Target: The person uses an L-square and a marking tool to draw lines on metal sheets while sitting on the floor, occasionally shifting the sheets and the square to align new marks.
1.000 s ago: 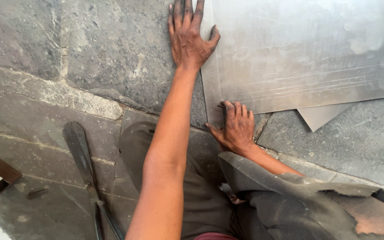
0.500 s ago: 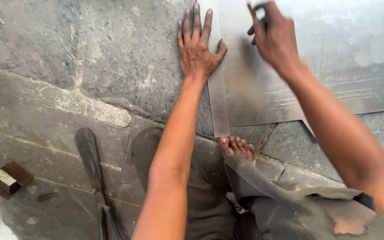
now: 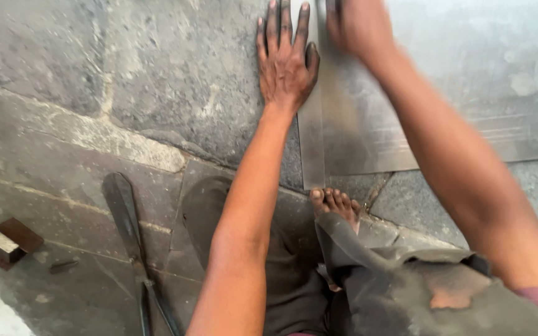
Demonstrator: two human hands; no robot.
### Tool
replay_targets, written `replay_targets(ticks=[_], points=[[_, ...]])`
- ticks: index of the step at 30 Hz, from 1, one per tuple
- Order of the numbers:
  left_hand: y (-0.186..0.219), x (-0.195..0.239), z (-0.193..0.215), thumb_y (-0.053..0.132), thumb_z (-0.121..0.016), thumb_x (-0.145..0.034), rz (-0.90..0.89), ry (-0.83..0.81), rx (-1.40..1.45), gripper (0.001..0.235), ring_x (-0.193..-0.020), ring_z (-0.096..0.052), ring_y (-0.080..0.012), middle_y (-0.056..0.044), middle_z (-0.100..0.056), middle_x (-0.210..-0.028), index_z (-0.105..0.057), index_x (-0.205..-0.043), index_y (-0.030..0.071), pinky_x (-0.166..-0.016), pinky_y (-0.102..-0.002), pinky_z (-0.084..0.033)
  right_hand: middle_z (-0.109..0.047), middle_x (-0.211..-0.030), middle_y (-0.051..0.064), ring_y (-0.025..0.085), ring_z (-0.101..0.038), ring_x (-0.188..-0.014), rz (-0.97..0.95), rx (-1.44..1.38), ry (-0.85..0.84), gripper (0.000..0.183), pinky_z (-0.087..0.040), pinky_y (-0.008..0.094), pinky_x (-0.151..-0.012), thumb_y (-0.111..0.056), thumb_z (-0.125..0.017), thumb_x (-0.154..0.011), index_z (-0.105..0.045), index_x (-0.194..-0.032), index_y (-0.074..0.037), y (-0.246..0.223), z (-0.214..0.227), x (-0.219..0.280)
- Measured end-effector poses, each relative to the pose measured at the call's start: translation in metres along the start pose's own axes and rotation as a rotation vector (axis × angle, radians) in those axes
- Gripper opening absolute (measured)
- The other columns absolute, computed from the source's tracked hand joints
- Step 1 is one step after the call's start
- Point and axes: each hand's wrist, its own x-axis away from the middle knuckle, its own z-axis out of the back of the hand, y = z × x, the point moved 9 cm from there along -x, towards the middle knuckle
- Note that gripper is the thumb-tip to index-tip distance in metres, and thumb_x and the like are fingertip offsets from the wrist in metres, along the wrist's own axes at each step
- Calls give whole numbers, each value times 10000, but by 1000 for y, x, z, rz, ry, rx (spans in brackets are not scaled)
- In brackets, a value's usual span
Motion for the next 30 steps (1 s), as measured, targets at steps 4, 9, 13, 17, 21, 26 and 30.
replay_targets(ticks=[4,9,13,17,21,26,30], points=[[1,0,3,318,-524,-1059,-3,36,-1,662,-1619,-150,-315,-129,-198,-1724,-251,-1650,200,-1364,-517,-92,-731,-1192,227,400,-724,-1032,54,-193,-51,498,-585,483,-885,-53,-536,-989,-569,-1461,-206,-126,39,211],[3,0,-1,493,-500,-1088,-6,-87,-2,698,-1596,-120,-338,-150,-161,-1714,-223,-1647,179,-1323,-550,-59,-738,-855,165,407,-707,-686,-239,-219,-463,520,-553,476,-604,-134,-647,-891,-598,-1403,-212,-136,41,265],[-2,18,19,562,-542,-1077,-90,49,-19,795,-1591,-72,-338,-140,-116,-1715,-184,-1658,155,-1311,-569,-28,-701,-983,175,392,-684,-887,-352,-216,-241,373,-547,465,-760,-138,-585,-960,-596,-1333,-144,-118,48,242],[-10,11,11,462,-606,-1026,-62,87,55,842,-1609,-107,-320,-151,-143,-1723,-194,-1655,82,-1344,-551,-51,-619,-1098,191,370,-595,-1031,-301,26,-202,563,-483,485,-881,-425,-766,-898,-557,-1238,-28,-147,30,221],[-11,17,6,448,-638,-1029,-77,153,68,870,-1617,-104,-310,-144,-136,-1729,-180,-1660,61,-1353,-545,-53,-570,-1166,164,350,-550,-1049,-341,25,-217,870,-426,490,-856,-525,-842,-731,-495,-1342,-13,-171,16,225],[-14,13,8,476,-665,-1010,-74,183,86,872,-1609,-136,-282,-109,-172,-1721,-203,-1656,114,-1352,-529,-63,-568,-1207,168,346,-557,-1075,-281,45,-137,885,-421,496,-857,-510,-844,-738,-474,-1381,-27,-170,16,227],[-15,11,7,478,-679,-995,-70,189,89,874,-1605,-153,-283,-100,-194,-1714,-220,-1649,124,-1353,-527,-69,-566,-1196,167,341,-555,-1061,-260,30,-130,881,-423,491,-851,-516,-839,-768,-468,-1395,-20,-168,13,229]])
